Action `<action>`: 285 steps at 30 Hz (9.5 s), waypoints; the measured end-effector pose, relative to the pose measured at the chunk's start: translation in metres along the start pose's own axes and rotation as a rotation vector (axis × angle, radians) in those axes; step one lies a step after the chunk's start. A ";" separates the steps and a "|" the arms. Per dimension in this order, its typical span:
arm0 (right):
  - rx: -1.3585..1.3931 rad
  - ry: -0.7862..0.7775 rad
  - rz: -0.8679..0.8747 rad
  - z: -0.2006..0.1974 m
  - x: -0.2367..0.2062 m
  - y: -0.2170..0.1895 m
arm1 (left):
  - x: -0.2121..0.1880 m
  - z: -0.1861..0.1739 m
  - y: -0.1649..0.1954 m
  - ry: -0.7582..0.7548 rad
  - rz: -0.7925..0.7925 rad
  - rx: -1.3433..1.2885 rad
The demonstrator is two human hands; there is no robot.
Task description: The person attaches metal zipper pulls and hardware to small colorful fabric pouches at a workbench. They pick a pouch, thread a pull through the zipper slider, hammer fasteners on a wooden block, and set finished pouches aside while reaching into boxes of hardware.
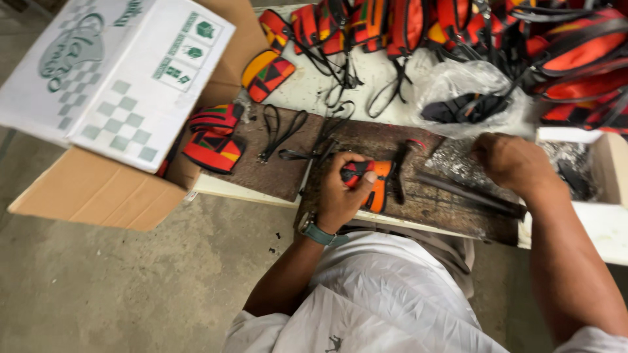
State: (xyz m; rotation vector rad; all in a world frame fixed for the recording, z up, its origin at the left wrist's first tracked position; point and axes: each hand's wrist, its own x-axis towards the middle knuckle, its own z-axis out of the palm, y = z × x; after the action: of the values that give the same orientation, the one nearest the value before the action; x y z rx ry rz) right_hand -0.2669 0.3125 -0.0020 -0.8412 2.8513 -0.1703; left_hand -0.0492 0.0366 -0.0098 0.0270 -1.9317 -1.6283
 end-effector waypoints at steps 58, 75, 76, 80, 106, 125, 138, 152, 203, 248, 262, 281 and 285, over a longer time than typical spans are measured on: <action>2.157 0.060 -0.374 0.025 -0.046 -0.124 | 0.022 0.041 0.009 -0.079 0.073 -0.154; 1.788 0.041 -0.205 0.012 -0.045 -0.134 | 0.012 0.038 -0.007 0.098 0.012 -0.200; 1.733 0.026 -0.205 0.012 -0.046 -0.136 | 0.011 0.037 -0.009 0.108 0.012 -0.194; 1.632 0.114 -0.290 0.018 -0.050 -0.149 | 0.005 0.036 -0.008 0.165 -0.036 -0.215; 0.702 0.481 -0.209 -0.039 0.038 -0.055 | 0.042 -0.038 0.030 -0.409 -0.145 0.194; 0.621 0.322 -0.242 -0.012 0.005 -0.062 | -0.016 -0.058 -0.024 -0.377 -0.076 0.421; 0.670 0.418 -0.226 -0.004 -0.032 -0.074 | 0.067 -0.134 -0.057 -0.074 -0.136 1.030; 0.695 0.781 -0.260 -0.048 -0.063 -0.077 | 0.097 -0.075 0.009 -0.222 0.193 0.790; 0.831 0.200 -0.096 -0.047 0.079 0.006 | 0.015 0.006 -0.014 -0.040 -0.323 -0.685; 1.958 -0.057 -0.243 0.002 -0.017 -0.112 | 0.031 0.018 -0.038 -0.038 -0.389 -1.007; 1.146 0.318 -0.267 -0.003 -0.037 -0.122 | 0.030 0.049 -0.019 -0.034 -0.257 -0.596; 1.416 0.334 -0.413 0.009 -0.048 -0.113 | 0.025 0.033 -0.023 -0.036 -0.397 -0.867; 1.374 0.354 -0.407 0.003 -0.053 -0.117 | 0.023 0.028 -0.026 -0.059 -0.414 -0.968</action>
State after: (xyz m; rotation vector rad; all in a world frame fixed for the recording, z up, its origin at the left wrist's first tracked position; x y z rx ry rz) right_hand -0.1606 0.2436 0.0199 -0.9761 1.8972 -2.1039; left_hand -0.0900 0.0468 -0.0247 -0.0118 -1.0276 -2.7031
